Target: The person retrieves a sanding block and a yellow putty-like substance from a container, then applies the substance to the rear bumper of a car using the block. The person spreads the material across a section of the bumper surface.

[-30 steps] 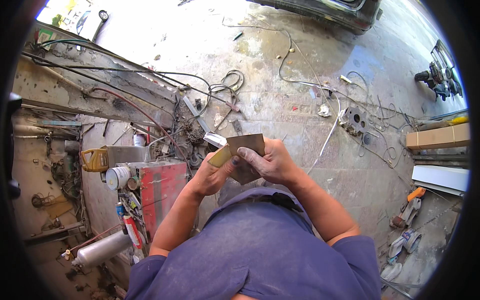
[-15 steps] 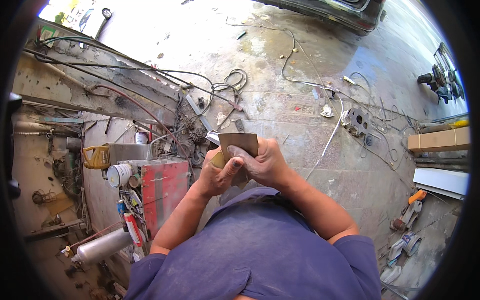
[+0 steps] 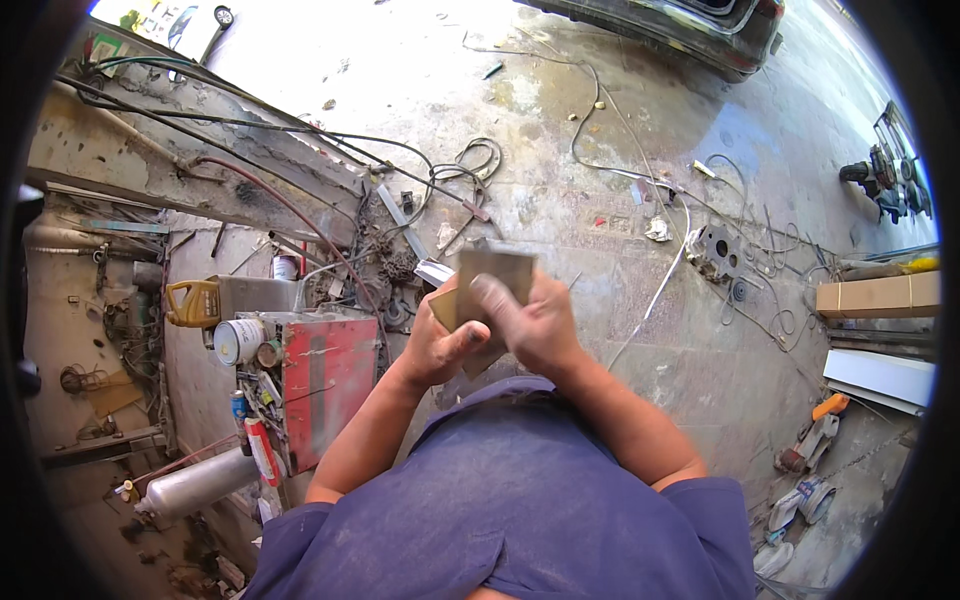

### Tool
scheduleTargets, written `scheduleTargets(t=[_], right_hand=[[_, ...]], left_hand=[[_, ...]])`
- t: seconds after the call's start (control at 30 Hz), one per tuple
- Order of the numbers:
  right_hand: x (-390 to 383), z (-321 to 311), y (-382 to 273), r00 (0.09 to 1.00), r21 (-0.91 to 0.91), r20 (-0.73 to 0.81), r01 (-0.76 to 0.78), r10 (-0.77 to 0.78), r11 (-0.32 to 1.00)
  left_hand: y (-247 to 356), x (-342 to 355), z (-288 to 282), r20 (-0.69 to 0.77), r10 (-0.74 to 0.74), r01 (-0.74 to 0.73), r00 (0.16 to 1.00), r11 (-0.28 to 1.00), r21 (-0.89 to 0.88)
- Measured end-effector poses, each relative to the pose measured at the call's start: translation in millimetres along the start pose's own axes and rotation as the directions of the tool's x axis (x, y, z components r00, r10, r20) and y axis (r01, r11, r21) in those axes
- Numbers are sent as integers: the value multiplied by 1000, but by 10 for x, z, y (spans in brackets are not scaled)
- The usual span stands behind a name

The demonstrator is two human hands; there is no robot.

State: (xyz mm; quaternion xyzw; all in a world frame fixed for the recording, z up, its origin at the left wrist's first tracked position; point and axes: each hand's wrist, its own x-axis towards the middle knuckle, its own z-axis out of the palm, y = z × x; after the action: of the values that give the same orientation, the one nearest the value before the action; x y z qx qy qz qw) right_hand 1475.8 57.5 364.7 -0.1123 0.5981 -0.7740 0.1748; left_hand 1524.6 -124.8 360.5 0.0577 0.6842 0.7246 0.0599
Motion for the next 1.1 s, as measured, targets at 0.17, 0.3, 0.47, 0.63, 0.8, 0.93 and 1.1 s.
scheduleTargets(t=[0.17,0.3,0.47,0.63,0.8,0.93,1.1], right_hand=[[58,-60,106,999,-1,-10,-42,42,999],[67,-97,117,990,-23,71,-120,121,993],[51,-105,106,986,-108,156,-36,52,993],[69,-96,59,980,-132,199,29,-3,991],[81,-111,25,968,-160,246,92,-51,983],[91,-120,29,952,-210,296,146,-79,967],[68,-112,186,851,-293,426,452,-308,843]], left_hand=[[-14,-27,71,-32,-84,83,996,996,-24],[-5,-53,25,10,-105,106,994,994,-38],[-20,-117,17,-9,-88,86,996,990,-111],[-16,-126,-7,4,-74,74,997,992,-105],[-40,-122,-13,10,-59,60,998,993,-100],[-5,-79,16,9,-42,42,999,995,-86],[-37,29,-29,88,40,-40,995,999,-3]])
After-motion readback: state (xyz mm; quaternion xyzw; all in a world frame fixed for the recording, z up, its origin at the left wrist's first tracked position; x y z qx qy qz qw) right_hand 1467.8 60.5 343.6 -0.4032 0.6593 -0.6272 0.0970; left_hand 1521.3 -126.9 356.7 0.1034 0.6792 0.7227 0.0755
